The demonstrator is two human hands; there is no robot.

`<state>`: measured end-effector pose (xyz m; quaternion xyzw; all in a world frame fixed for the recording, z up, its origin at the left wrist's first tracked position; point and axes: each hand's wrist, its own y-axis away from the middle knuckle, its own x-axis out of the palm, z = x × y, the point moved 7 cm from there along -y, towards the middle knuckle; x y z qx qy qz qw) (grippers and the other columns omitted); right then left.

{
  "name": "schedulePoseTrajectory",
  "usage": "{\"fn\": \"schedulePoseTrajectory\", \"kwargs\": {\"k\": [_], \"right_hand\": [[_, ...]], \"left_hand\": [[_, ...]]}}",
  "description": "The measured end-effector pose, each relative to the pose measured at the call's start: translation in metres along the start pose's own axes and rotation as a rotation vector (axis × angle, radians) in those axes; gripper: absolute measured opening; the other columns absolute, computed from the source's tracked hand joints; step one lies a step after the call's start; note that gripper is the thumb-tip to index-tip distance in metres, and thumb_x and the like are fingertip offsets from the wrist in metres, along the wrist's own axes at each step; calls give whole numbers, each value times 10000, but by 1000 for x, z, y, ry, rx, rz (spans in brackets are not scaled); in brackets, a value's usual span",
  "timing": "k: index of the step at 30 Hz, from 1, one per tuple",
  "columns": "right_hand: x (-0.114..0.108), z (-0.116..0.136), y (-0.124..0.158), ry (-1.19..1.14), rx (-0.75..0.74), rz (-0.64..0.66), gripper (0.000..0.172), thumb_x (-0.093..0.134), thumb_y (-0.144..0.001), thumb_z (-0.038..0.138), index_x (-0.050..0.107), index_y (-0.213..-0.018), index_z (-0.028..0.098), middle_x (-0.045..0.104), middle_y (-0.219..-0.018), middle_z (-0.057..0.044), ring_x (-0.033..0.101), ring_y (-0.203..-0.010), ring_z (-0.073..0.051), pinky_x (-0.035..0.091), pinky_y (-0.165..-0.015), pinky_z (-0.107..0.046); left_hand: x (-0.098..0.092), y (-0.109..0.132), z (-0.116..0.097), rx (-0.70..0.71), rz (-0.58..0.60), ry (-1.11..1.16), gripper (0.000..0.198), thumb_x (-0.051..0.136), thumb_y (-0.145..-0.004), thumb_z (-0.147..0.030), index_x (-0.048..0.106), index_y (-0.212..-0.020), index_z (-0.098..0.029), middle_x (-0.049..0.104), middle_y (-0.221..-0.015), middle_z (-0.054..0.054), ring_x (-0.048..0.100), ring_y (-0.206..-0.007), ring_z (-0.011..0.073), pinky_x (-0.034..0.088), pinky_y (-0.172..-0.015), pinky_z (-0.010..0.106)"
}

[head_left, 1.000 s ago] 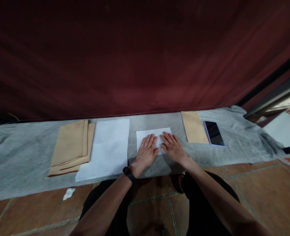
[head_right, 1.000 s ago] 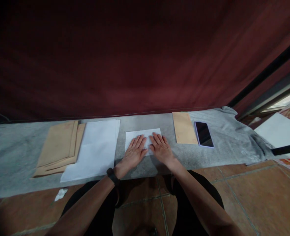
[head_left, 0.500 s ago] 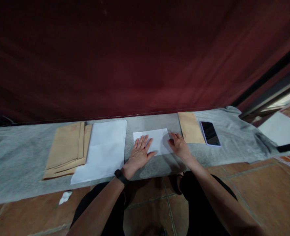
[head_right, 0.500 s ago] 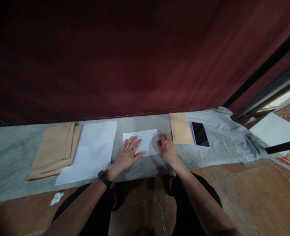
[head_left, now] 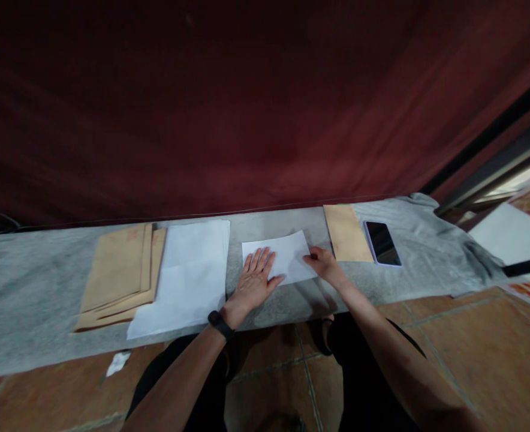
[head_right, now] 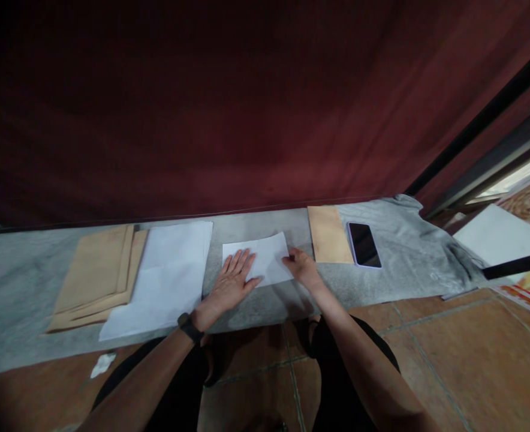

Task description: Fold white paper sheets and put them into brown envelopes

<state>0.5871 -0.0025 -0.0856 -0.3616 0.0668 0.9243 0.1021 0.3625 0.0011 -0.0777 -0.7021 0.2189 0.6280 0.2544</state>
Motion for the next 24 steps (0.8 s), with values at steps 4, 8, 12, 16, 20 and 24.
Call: {"fn": "schedulePoseTrajectory", "kwargs": {"k": [4, 8, 12, 16, 20, 24], "right_hand": [[-7, 13, -7, -84, -18, -60, 163, 535, -831, 317, 588, -717, 212, 564, -600, 33, 550, -598, -145, 412, -541, -230], [-44, 40, 0, -315, -158, -343, 237, 498, -928, 408, 603, -887, 199, 613, -718, 12, 571, -646, -149, 464, -576, -245], [-84, 75, 33, -276, -443, -670, 195, 534, -990, 378, 623, -1052, 215, 719, -981, -46, 678, -921, -191, 548, -813, -322], [-53, 112, 60, 42, -841, -369, 195, 519, -1007, 205, 644, -1150, 244, 727, -1201, -64, 664, -1150, -199, 529, -1014, -396], [0, 118, 83, 333, -1038, -59, 256, 562, -972, 125, 676, -1175, 231, 726, -1229, -64, 671, -1134, -196, 520, -1050, -388], [31, 115, 96, 465, -1092, 127, 213, 586, -964, 130, 687, -1134, 208, 734, -1181, -73, 692, -1017, -197, 550, -938, -346]], "left_hand": [[-5, -2, 8, -66, -40, 53, 701, 301, -1032, -578, 276, -1594, -160, 287, -1660, 133, 206, -1555, 276, 226, -1256, 502], [-22, -8, 24, -156, -182, 228, 696, 312, -1038, -540, 237, -1603, -140, 221, -1677, 161, 184, -1559, 302, 227, -1251, 528], [-32, -13, 49, -269, -324, 575, 662, 363, -1030, -518, 292, -1586, -167, 247, -1676, 137, 197, -1558, 274, 216, -1266, 488], [-29, -12, 86, -508, -422, 1019, 580, 389, -1026, -510, 439, -1511, -194, 402, -1611, 115, 352, -1500, 254, 271, -1249, 457], [-33, -8, 109, -614, -500, 1268, 512, 477, -991, -503, 565, -1403, -211, 545, -1507, 96, 507, -1389, 258, 398, -1171, 444], [-47, -10, 97, -403, -416, 1166, 431, 604, -918, -439, 669, -1280, -216, 609, -1442, 79, 499, -1392, 269, 325, -1213, 457]]}}
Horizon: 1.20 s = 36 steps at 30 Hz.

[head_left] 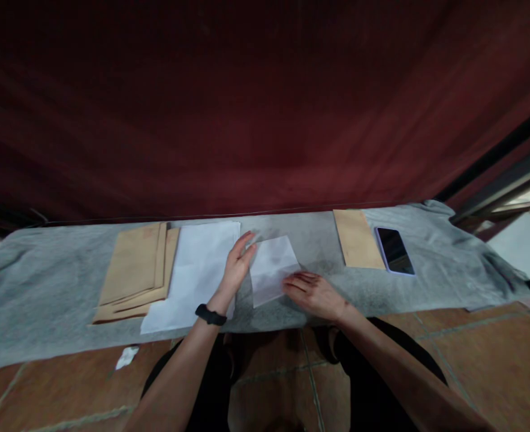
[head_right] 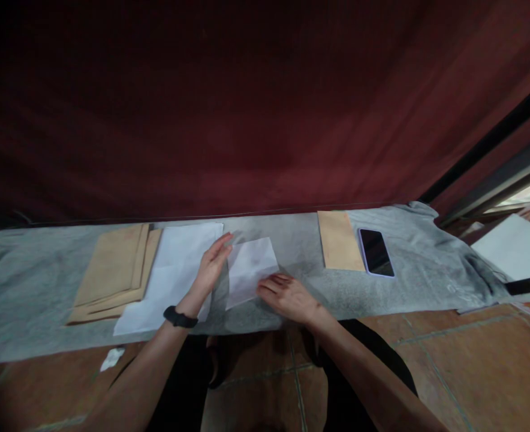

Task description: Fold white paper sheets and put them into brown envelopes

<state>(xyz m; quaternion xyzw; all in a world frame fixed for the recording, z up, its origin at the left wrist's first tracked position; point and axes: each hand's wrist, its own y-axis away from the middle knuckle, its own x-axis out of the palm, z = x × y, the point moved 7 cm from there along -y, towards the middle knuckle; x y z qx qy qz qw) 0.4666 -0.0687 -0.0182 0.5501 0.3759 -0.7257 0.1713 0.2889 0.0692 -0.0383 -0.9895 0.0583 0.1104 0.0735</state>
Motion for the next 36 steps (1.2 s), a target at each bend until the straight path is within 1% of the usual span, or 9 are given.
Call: {"fn": "schedulePoseTrajectory", "kwargs": {"k": [4, 7, 11, 14, 17, 20, 22, 30, 36], "right_hand": [[9, 0, 2, -80, 81, 130, 178, 539, -1007, 194, 696, -1087, 213, 749, -1091, -58, 694, -933, -182, 540, -880, -312], [13, -7, 5, -170, 141, 206, 214, 579, -986, 231, 687, -1170, 231, 724, -1207, -62, 677, -1066, -198, 509, -975, -337], [15, -16, 12, -290, 149, 260, 428, 650, -916, 188, 622, -1338, 253, 607, -1441, -54, 563, -1313, -208, 398, -1146, -384], [12, -22, 13, -311, 198, 254, 334, 566, -966, 167, 672, -1273, 247, 664, -1366, -49, 608, -1257, -182, 432, -1113, -350], [10, -23, 9, -275, 244, 253, 283, 516, -997, 168, 707, -1197, 226, 724, -1244, -54, 676, -1125, -183, 511, -1001, -319], [11, -23, 8, -270, 267, 274, 283, 519, -1002, 186, 711, -1204, 234, 727, -1250, -47, 686, -1105, -181, 524, -985, -307], [12, -26, 10, -292, 271, 282, 293, 537, -997, 207, 709, -1229, 256, 701, -1314, -31, 662, -1174, -180, 507, -1032, -312], [-1, -49, 21, -279, 327, 136, 405, 550, -940, 115, 695, -1288, 264, 695, -1329, -40, 654, -1211, -199, 512, -1065, -359], [10, -48, 24, -362, 374, 270, 309, 528, -986, 217, 732, -1208, 279, 730, -1257, -24, 686, -1133, -197, 531, -1000, -339]], "left_hand": [[32, 20, -4, 24, 390, -116, 443, 603, -926, -441, 661, -1309, -227, 640, -1399, 88, 574, -1314, 267, 416, -1148, 428], [48, 39, -5, 95, 633, -247, 448, 642, -912, -429, 655, -1321, -244, 618, -1427, 86, 550, -1339, 268, 431, -1138, 430], [51, 60, -11, 257, 797, -416, 573, 716, -866, -449, 593, -1397, -276, 509, -1541, 77, 393, -1471, 261, 314, -1223, 464], [53, 78, -11, 305, 878, -536, 767, 777, -794, -524, 504, -1476, -304, 440, -1592, 71, 320, -1513, 278, 223, -1256, 515], [55, 92, -12, 365, 851, -632, 795, 781, -805, -479, 451, -1510, -318, 442, -1592, 64, 339, -1505, 271, 191, -1262, 534], [48, 93, -13, 399, 732, -692, 429, 630, -947, -303, 607, -1375, -304, 582, -1476, 53, 492, -1404, 224, 261, -1243, 495], [43, 92, -14, 413, 719, -712, 302, 536, -992, -228, 701, -1239, -289, 652, -1394, 44, 572, -1323, 202, 329, -1211, 463], [24, 81, -28, 500, 614, -795, 442, 498, -957, -104, 644, -1339, -274, 646, -1401, 49, 576, -1299, 217, 411, -1134, 448], [18, 75, -3, 331, 617, -617, 303, 539, -966, -242, 742, -1185, -298, 720, -1281, 27, 626, -1235, 229, 456, -1101, 428]]}}
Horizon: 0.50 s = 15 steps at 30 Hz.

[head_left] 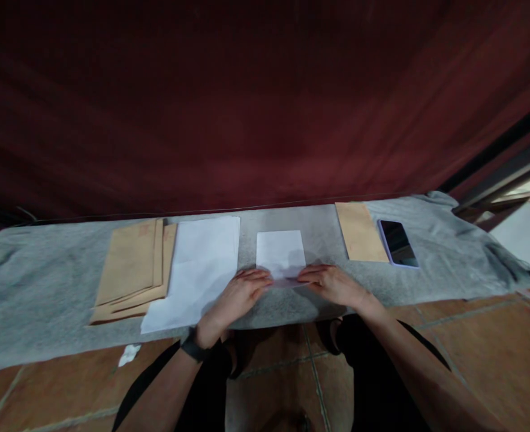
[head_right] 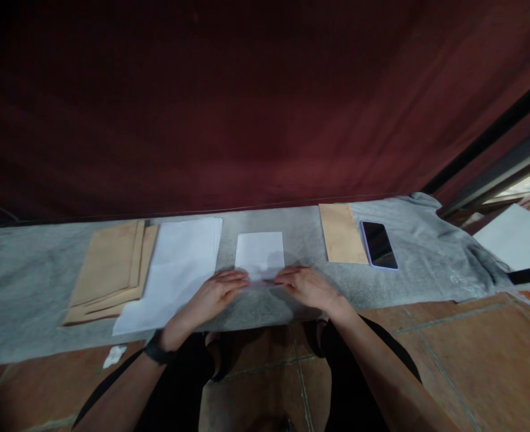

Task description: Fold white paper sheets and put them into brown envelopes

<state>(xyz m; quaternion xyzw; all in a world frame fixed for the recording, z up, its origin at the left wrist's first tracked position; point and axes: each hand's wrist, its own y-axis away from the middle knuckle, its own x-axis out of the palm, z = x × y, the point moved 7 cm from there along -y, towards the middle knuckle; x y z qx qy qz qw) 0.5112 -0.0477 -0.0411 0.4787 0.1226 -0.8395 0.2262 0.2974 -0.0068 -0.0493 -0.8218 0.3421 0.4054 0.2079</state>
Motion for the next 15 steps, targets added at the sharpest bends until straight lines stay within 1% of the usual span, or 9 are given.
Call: {"fn": "schedulePoseTrajectory", "kwargs": {"k": [3, 5, 7, 9, 10, 12, 15], "right_hand": [[-2, -7, 0, -79, 114, -8, 288, 527, -989, 285, 738, -1184, 270, 762, -1163, -31, 709, -1041, -208, 543, -906, -318], [-3, -14, -1, -160, 190, -4, 278, 522, -987, 331, 755, -1113, 245, 781, -1028, -30, 718, -915, -203, 537, -799, -290], [-3, -20, -4, -230, 253, -16, 289, 514, -983, 364, 761, -1013, 217, 765, -880, -18, 697, -796, -190, 504, -689, -264], [-4, -29, -9, -253, 319, -62, 304, 512, -973, 375, 748, -908, 194, 720, -759, -6, 661, -709, -177, 457, -613, -252], [-4, -33, -12, -248, 354, -90, 306, 515, -968, 371, 737, -865, 187, 700, -723, -3, 644, -680, -171, 438, -595, -250], [-3, -41, -18, -227, 420, -135, 309, 513, -964, 355, 717, -810, 182, 681, -689, -1, 621, -648, -160, 418, -584, -249], [0, -48, -28, -193, 495, -143, 324, 482, -988, 351, 716, -836, 185, 704, -710, -10, 639, -658, -159, 427, -604, -247]], "left_hand": [[-3, -1, 13, -131, -69, 166, 258, 586, -939, -344, 779, -1088, -259, 760, -1174, 56, 686, -1106, 242, 517, -1005, 391], [-4, -4, 22, -227, -84, 268, 257, 614, -905, -380, 789, -1025, -236, 784, -1040, 52, 711, -952, 233, 552, -859, 341], [-3, -8, 30, -315, -100, 349, 270, 623, -877, -417, 785, -932, -208, 760, -823, 22, 673, -748, 195, 519, -681, 283], [-3, -13, 37, -380, -145, 408, 296, 617, -858, -447, 747, -803, -187, 651, -638, -20, 565, -599, 147, 428, -562, 243], [-4, -15, 40, -402, -177, 426, 310, 613, -852, -455, 715, -749, -181, 595, -595, -34, 516, -569, 131, 390, -538, 234], [-5, -19, 45, -426, -242, 435, 324, 601, -848, -460, 655, -695, -180, 529, -581, -45, 463, -563, 116, 351, -533, 229], [-7, -26, 49, -446, -326, 403, 327, 581, -853, -460, 579, -665, -192, 475, -589, -49, 434, -577, 115, 340, -551, 233]]}}
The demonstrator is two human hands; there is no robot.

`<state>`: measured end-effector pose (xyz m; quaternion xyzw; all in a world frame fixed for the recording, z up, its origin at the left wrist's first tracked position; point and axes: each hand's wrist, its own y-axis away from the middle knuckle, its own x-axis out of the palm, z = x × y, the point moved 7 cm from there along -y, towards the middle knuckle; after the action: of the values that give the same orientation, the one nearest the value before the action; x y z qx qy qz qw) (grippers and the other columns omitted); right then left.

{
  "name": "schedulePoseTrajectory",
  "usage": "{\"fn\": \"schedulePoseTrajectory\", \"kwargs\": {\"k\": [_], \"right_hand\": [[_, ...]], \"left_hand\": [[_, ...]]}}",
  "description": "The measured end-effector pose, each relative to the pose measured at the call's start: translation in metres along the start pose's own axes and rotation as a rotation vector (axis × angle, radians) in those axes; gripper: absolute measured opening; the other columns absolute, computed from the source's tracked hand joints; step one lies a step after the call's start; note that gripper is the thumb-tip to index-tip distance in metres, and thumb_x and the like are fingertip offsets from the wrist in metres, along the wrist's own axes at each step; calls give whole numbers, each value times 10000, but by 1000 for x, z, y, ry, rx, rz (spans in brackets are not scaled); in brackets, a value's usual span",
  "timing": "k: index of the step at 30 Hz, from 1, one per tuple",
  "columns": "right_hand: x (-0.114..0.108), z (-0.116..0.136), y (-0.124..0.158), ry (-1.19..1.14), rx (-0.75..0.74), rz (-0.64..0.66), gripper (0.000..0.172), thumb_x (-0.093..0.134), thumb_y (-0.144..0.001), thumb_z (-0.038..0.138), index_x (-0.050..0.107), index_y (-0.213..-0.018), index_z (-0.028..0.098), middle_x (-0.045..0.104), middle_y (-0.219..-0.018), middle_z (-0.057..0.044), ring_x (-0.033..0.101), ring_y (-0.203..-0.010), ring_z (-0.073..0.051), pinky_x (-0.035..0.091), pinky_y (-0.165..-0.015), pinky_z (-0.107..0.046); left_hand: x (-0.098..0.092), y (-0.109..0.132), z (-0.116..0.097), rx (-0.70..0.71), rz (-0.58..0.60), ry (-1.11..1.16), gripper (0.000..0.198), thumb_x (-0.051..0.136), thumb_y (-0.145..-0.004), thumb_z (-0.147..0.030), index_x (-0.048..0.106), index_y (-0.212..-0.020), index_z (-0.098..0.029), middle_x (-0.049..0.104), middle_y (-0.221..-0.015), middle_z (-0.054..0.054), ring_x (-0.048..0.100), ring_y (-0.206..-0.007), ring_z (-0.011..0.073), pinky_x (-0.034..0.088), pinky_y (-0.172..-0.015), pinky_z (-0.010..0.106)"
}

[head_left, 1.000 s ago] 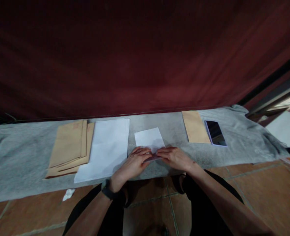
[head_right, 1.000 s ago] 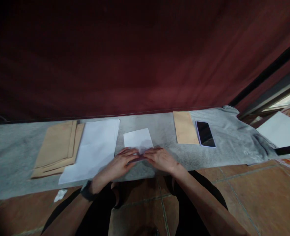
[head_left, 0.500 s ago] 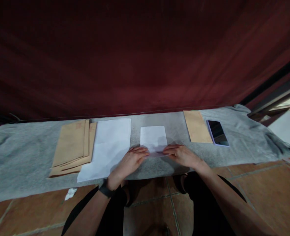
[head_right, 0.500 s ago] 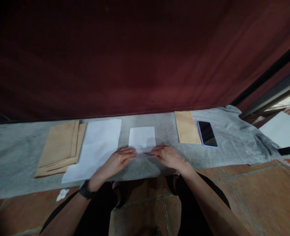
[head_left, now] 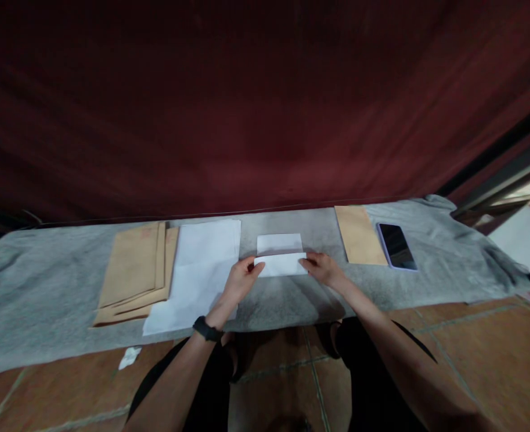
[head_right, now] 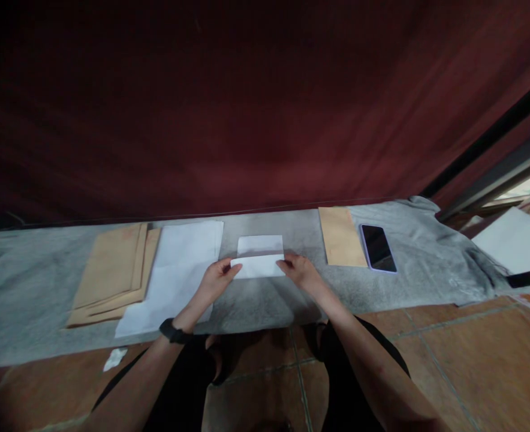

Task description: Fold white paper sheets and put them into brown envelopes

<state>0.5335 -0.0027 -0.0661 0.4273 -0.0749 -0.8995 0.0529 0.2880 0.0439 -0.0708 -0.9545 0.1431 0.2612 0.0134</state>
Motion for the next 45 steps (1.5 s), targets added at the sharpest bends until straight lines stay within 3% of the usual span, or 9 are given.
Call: {"fn": "schedulePoseTrajectory", "kwargs": {"k": [3, 6, 10, 13, 16, 21, 28, 42, 45], "right_hand": [[1, 1, -6, 108, 64, -30, 301, 480, -1005, 344, 726, -926, 189, 761, -844, -48, 699, -774, -182, 452, -666, -250], [0, 4, -9, 243, 107, -62, 301, 478, -1016, 360, 729, -996, 194, 778, -991, -86, 724, -910, -215, 469, -722, -259], [-1, 10, -13, 324, 136, -36, 338, 450, -1032, 389, 730, -1058, 202, 780, -1023, -92, 732, -925, -217, 481, -733, -260], [-2, 12, -15, 351, 164, -23, 359, 444, -1034, 416, 734, -1054, 207, 781, -1029, -91, 733, -922, -212, 483, -720, -257], [-4, 12, -18, 377, 202, -37, 365, 437, -1036, 430, 727, -1072, 211, 780, -1033, -91, 735, -932, -213, 487, -723, -260], [-5, 13, -22, 390, 216, -71, 390, 408, -1049, 432, 716, -1102, 200, 776, -1041, -115, 741, -948, -235, 504, -746, -282], [-7, 15, -28, 434, 233, -161, 394, 411, -1049, 423, 687, -1168, 167, 767, -1037, -158, 744, -953, -268, 531, -778, -322], [-6, 16, -42, 466, 276, -278, 406, 380, -1060, 408, 608, -1208, 107, 744, -1001, -212, 744, -901, -287, 534, -776, -353], [-11, 17, -40, 448, 268, -314, 368, 382, -1063, 383, 578, -1228, 119, 731, -1044, -199, 727, -935, -276, 514, -845, -364]], "left_hand": [[0, -7, -3, -3, -79, -69, 334, 566, -866, -446, 516, -638, -207, 437, -583, -53, 415, -572, 116, 316, -556, 238], [1, -13, -9, -12, -121, -162, 291, 552, -890, -430, 563, -699, -210, 471, -599, -48, 430, -571, 123, 314, -571, 247], [2, -19, -12, -32, -154, -209, 264, 537, -912, -425, 627, -784, -212, 527, -632, -35, 482, -593, 137, 348, -597, 253], [1, -23, -8, -32, -166, -126, 273, 555, -907, -429, 674, -986, -196, 589, -688, -24, 525, -610, 142, 381, -606, 257], [-1, -26, -1, -57, -179, -5, 423, 603, -873, -384, 613, -1236, -168, 634, -740, -14, 570, -626, 150, 421, -613, 264], [1, -30, -4, -61, -156, 1, 521, 600, -869, -313, 539, -1363, -157, 636, -727, -18, 591, -627, 158, 445, -620, 271], [3, -33, -13, -104, -219, -261, 463, 585, -921, -316, 565, -1367, -194, 710, -837, 36, 667, -747, 209, 471, -686, 297], [9, -42, -22, -166, -277, -389, 415, 572, -951, -318, 619, -1346, -202, 767, -1003, 119, 721, -939, 285, 526, -825, 366], [9, -42, -22, -172, -283, -394, 412, 569, -948, -296, 623, -1345, -199, 766, -1038, 130, 722, -968, 291, 529, -858, 378]]}}
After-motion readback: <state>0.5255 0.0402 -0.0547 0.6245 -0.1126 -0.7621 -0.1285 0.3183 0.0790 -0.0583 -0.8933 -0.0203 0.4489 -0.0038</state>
